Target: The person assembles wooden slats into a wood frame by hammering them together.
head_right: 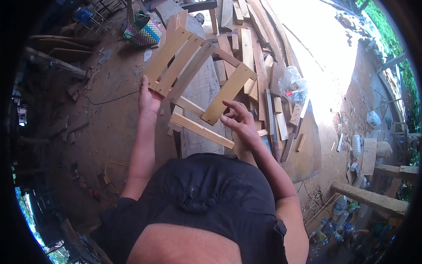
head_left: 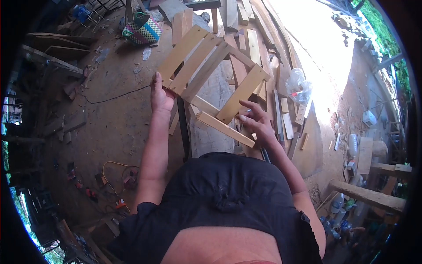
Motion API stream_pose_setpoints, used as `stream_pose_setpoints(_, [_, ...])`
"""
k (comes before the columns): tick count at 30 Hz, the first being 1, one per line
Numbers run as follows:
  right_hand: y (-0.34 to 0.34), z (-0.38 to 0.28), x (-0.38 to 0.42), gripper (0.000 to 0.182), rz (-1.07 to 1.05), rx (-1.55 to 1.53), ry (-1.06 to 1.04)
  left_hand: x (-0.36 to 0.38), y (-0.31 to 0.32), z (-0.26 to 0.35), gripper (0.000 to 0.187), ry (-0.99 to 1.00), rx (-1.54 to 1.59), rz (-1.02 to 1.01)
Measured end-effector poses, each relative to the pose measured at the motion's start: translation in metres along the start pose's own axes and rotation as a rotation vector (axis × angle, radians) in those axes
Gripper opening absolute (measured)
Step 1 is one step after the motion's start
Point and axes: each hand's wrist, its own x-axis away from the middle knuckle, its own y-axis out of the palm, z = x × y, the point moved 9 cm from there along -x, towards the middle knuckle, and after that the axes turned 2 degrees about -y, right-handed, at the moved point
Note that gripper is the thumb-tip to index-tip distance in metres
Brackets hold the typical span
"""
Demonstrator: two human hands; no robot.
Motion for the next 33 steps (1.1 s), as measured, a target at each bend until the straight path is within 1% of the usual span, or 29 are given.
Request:
stream_pose_setpoints(1, [0.009,-0.005,-0.005,0.050,-0.039,0.032,-0.076,0.001,0.013,0.012,0.044,0.020,-0.026,-0.027])
stream_pose_setpoints(2, [0.018,-0.011,-0.008,0.051,-0.074,0.065,-0.151,-0.007,0.016,0.017,0.044,0.022,-0.028,-0.040])
stream_pose_setpoints(3, [0.027,-0.013,-0.008,0.050,-0.079,-0.001,-0.099,-0.019,0.008,0.034,0.044,0.155,-0.057,0.051])
stream_pose_setpoints(4, [0.030,-0.011,-0.011,0.050,-0.056,-0.003,-0.105,-0.023,0.003,0.049,0.044,0.279,-0.085,0.137])
stream_pose_setpoints(6, [0.040,-0.008,-0.013,0.047,-0.185,-0.008,-0.177,-0.026,0.012,0.075,0.045,0.420,-0.122,0.136])
stream_pose_setpoints(7, [0.029,-0.006,-0.009,0.047,-0.128,-0.012,-0.169,-0.022,0.024,0.082,0.045,0.426,-0.122,0.127])
stream_pose_setpoints(9, [0.019,-0.011,-0.001,0.044,-0.145,0.181,-0.254,-0.010,0.042,0.100,0.044,0.468,-0.140,0.123])
stream_pose_setpoints(10, [-0.003,-0.010,0.002,0.041,-0.078,0.141,-0.337,-0.006,0.046,0.108,0.044,0.513,-0.154,0.129])
stream_pose_setpoints(11, [-0.033,-0.003,0.005,0.040,0.021,0.154,-0.277,-0.008,0.047,0.110,0.044,0.500,-0.156,0.129])
stream_pose_setpoints(12, [-0.065,0.002,0.013,0.039,0.110,0.167,-0.220,-0.007,0.050,0.118,0.047,0.560,-0.230,0.116])
stream_pose_setpoints(13, [-0.095,0.001,0.025,0.039,0.246,0.196,-0.201,-0.003,0.053,0.125,0.051,0.622,-0.307,0.103])
stream_pose_setpoints(14, [-0.124,0.000,0.038,0.038,0.382,0.222,-0.182,0.000,0.053,0.124,0.051,0.622,-0.312,0.108])
stream_pose_setpoints(16, [-0.175,0.014,0.060,0.037,0.518,0.327,-0.216,0.014,0.065,0.122,0.057,0.720,-0.431,0.124])
stream_pose_setpoints(17, [-0.186,0.022,0.068,0.037,0.518,0.323,-0.212,0.018,0.067,0.118,0.061,0.751,-0.452,0.122])
stream_pose_setpoints(19, [-0.200,0.038,0.086,0.037,0.581,0.382,-0.161,0.027,0.071,0.110,0.061,0.764,-0.470,0.111])
stream_pose_setpoints(20, [-0.200,0.046,0.088,0.037,0.579,0.380,-0.159,0.030,0.073,0.107,0.062,0.776,-0.484,0.098])
stream_pose_setpoints(22, [-0.196,0.056,0.091,0.039,0.553,0.687,-0.049,0.037,0.075,0.101,0.061,0.785,-0.460,0.082])
stream_pose_setpoints(23, [-0.196,0.066,0.091,0.039,0.575,0.670,0.008,0.043,0.079,0.098,0.059,0.794,-0.466,0.066])
stream_pose_setpoints(24, [-0.198,0.073,0.091,0.039,0.576,0.669,0.009,0.048,0.081,0.096,0.057,0.802,-0.473,0.050])
stream_pose_setpoints(26, [-0.205,0.091,0.086,0.041,0.608,0.806,0.043,0.049,0.076,0.090,0.054,0.797,-0.482,0.035])
stream_pose_setpoints(27, [-0.205,0.096,0.084,0.044,0.604,0.800,0.092,0.050,0.075,0.088,0.051,0.794,-0.492,0.021])
stream_pose_setpoints(28, [-0.204,0.102,0.080,0.044,0.597,0.799,0.086,0.051,0.073,0.088,0.051,0.801,-0.492,0.026])
stream_pose_setpoints(29, [-0.206,0.110,0.075,0.045,0.604,0.866,0.110,0.054,0.073,0.088,0.049,0.804,-0.498,0.030])
stream_pose_setpoints(30, [-0.203,0.108,0.072,0.046,0.611,0.934,0.133,0.055,0.072,0.088,0.047,0.807,-0.504,0.035])
stream_pose_setpoints(31, [-0.202,0.109,0.070,0.043,0.619,0.988,0.197,0.054,0.070,0.089,0.046,0.834,-0.543,0.038])
stream_pose_setpoints(32, [-0.197,0.106,0.065,0.043,0.613,0.989,0.189,0.057,0.069,0.089,0.046,0.841,-0.542,0.044])
stream_pose_setpoints(33, [-0.196,0.103,0.065,0.042,0.664,1.028,0.222,0.061,0.071,0.088,0.047,0.856,-0.574,0.049])
